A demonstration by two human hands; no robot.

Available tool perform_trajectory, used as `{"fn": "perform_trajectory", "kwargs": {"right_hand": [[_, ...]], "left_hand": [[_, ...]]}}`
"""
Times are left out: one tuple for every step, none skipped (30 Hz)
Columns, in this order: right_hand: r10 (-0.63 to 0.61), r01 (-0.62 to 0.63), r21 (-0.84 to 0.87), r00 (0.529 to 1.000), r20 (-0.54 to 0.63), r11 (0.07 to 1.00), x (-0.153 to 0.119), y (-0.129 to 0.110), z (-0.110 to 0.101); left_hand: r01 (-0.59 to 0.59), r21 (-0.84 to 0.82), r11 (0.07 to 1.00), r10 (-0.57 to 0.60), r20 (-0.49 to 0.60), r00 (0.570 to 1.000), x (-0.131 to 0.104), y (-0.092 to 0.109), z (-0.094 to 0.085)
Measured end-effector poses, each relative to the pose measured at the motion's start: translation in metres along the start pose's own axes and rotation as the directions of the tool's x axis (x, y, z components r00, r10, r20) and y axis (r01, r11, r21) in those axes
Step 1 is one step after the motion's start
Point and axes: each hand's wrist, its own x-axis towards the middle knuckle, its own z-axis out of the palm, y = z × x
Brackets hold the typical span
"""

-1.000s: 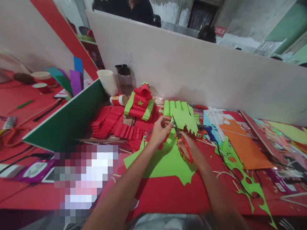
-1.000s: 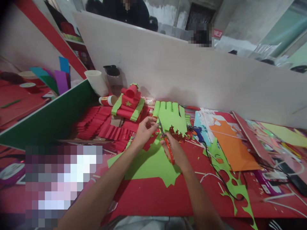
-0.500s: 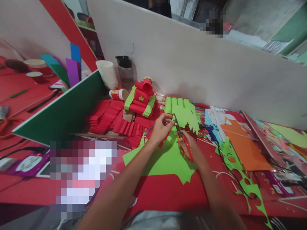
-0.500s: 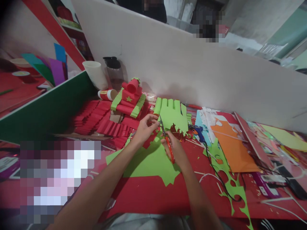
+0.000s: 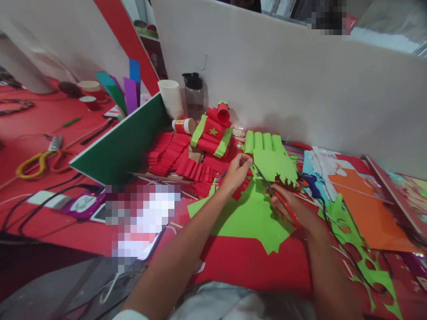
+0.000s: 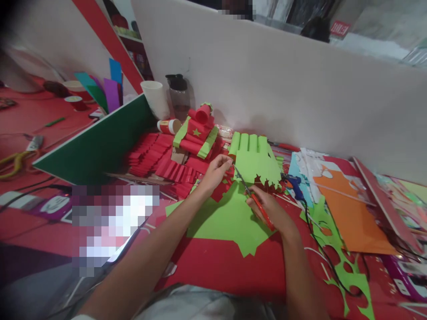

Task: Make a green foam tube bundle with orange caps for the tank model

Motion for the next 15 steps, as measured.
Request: {"fn": "perform_trajectory", "kwargs": {"right_hand": [[-0.013,0.013,-0.029,1.000,0.006,0.999,-0.001,0.000,-0.002],[-0.022,0.023,-0.053,1.000,0.016,0.998,-0.002,0.000,-0.005],[-0.030,0.032,-0.069,0.999,0.035,0.997,-0.003,0.000,-0.007],[-0.034,0.039,-0.077,0.998,0.057,0.996,-0.004,-0.001,-0.009],[-0.038,0.044,-0.084,0.996,0.077,0.996,-0.004,-0.002,-0.010],[-0.038,0.047,-0.091,0.995,0.094,0.995,-0.005,-0.003,-0.011],[-0.038,0.049,-0.098,0.992,0.116,0.994,-0.005,-0.004,-0.012],[-0.037,0.052,-0.102,0.989,0.146,0.993,-0.004,-0.005,-0.013],[-0.034,0.053,-0.105,0.984,0.173,0.993,-0.004,-0.006,-0.013],[-0.030,0.052,-0.108,0.979,0.200,0.993,-0.004,-0.007,-0.013],[-0.027,0.052,-0.110,0.974,0.223,0.993,-0.004,-0.008,-0.014],[-0.023,0.051,-0.111,0.971,0.239,0.992,-0.004,-0.009,-0.014],[-0.021,0.050,-0.113,0.969,0.245,0.992,-0.004,-0.010,-0.014],[-0.019,0.048,-0.114,0.970,0.241,0.992,-0.004,-0.011,-0.014],[-0.019,0.046,-0.112,0.973,0.232,0.993,-0.005,-0.012,-0.014]], "left_hand": [[0.018,0.007,1.000,-0.018,-0.003,1.000,0.002,-0.002,-0.001],[0.036,0.014,0.999,-0.036,0.003,0.999,0.003,-0.003,-0.002],[0.050,0.019,0.999,-0.051,0.018,0.999,0.004,-0.005,-0.003],[0.057,0.025,0.998,-0.058,0.041,0.997,0.004,-0.006,-0.003],[0.055,0.029,0.998,-0.056,0.067,0.996,0.004,-0.006,-0.002],[0.046,0.032,0.998,-0.049,0.095,0.994,0.003,-0.007,-0.001],[0.035,0.030,0.999,-0.038,0.116,0.993,0.002,-0.007,-0.001],[0.025,0.029,0.999,-0.029,0.127,0.992,0.002,-0.007,0.000],[0.018,0.031,0.999,-0.022,0.128,0.992,0.001,-0.007,0.001],[0.012,0.036,0.999,-0.016,0.123,0.992,0.000,-0.007,0.001],[0.003,0.046,0.999,-0.009,0.116,0.993,-0.001,-0.006,0.001],[-0.009,0.057,0.998,0.003,0.111,0.994,-0.001,-0.006,0.001],[-0.029,0.070,0.997,0.021,0.108,0.994,-0.001,-0.006,0.001],[-0.053,0.081,0.995,0.044,0.111,0.993,-0.001,-0.005,0.000],[-0.081,0.088,0.993,0.071,0.113,0.991,0.000,-0.004,-0.001]]}}
